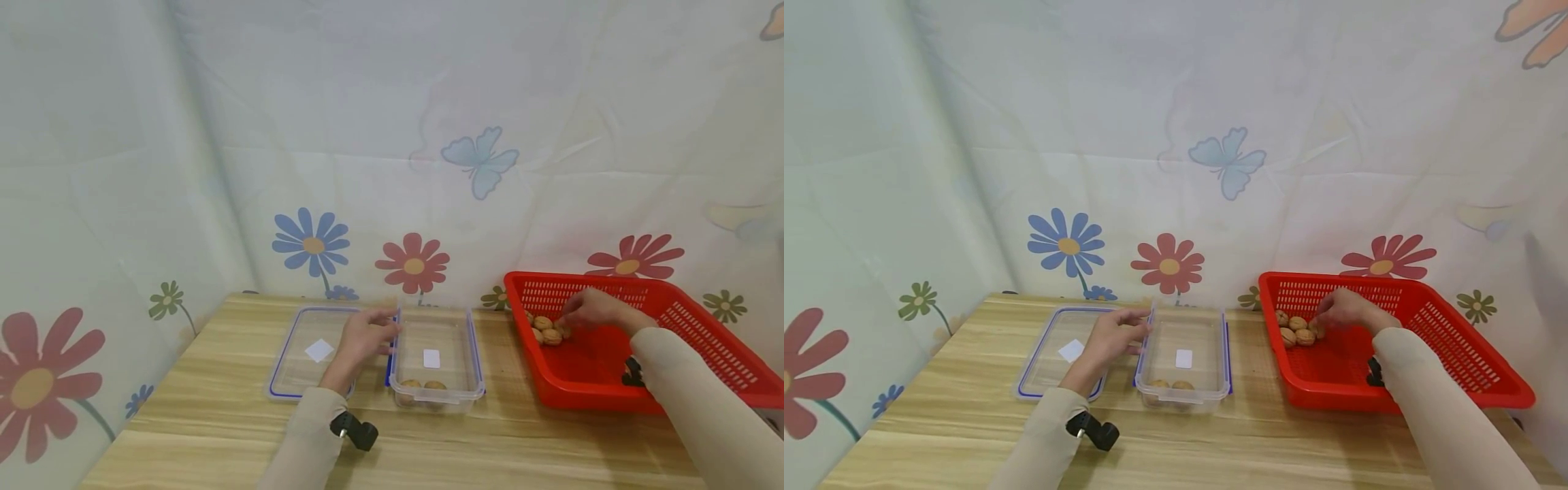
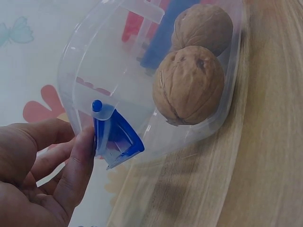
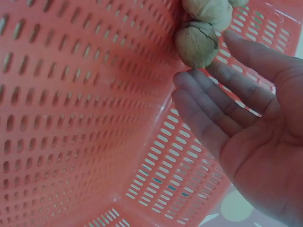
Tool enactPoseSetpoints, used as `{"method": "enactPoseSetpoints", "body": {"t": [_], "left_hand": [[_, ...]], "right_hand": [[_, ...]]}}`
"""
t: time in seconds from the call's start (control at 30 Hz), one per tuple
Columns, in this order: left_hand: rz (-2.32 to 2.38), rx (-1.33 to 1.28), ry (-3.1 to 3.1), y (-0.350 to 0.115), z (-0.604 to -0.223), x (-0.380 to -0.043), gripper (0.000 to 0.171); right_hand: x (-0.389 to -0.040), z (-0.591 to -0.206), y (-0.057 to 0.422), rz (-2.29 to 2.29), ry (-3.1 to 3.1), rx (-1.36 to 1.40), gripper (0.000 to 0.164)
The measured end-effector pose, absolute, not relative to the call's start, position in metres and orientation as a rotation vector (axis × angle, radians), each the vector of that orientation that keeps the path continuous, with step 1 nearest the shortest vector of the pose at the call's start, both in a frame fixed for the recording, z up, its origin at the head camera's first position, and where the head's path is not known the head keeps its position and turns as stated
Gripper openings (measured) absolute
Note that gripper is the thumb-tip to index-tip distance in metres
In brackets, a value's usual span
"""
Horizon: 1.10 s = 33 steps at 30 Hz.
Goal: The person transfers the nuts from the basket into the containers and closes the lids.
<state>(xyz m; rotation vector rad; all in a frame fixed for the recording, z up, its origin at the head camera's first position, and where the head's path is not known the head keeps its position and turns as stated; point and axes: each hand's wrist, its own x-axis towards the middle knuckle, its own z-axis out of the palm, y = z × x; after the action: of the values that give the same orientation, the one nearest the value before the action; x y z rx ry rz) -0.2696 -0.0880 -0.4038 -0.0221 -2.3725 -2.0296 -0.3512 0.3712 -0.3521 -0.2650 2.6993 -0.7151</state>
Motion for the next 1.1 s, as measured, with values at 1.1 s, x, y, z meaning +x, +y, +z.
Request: {"method": "enactPoseSetpoints", "body": {"t": [1.1], "left_hand": [[-1.994, -0.006, -2.404, -0.087, -0.400, -0.268, 0.042]], "right_hand": [[-0.331, -0.328, 0.360, -0.696, 2.752, -0.383, 0.042]]}}
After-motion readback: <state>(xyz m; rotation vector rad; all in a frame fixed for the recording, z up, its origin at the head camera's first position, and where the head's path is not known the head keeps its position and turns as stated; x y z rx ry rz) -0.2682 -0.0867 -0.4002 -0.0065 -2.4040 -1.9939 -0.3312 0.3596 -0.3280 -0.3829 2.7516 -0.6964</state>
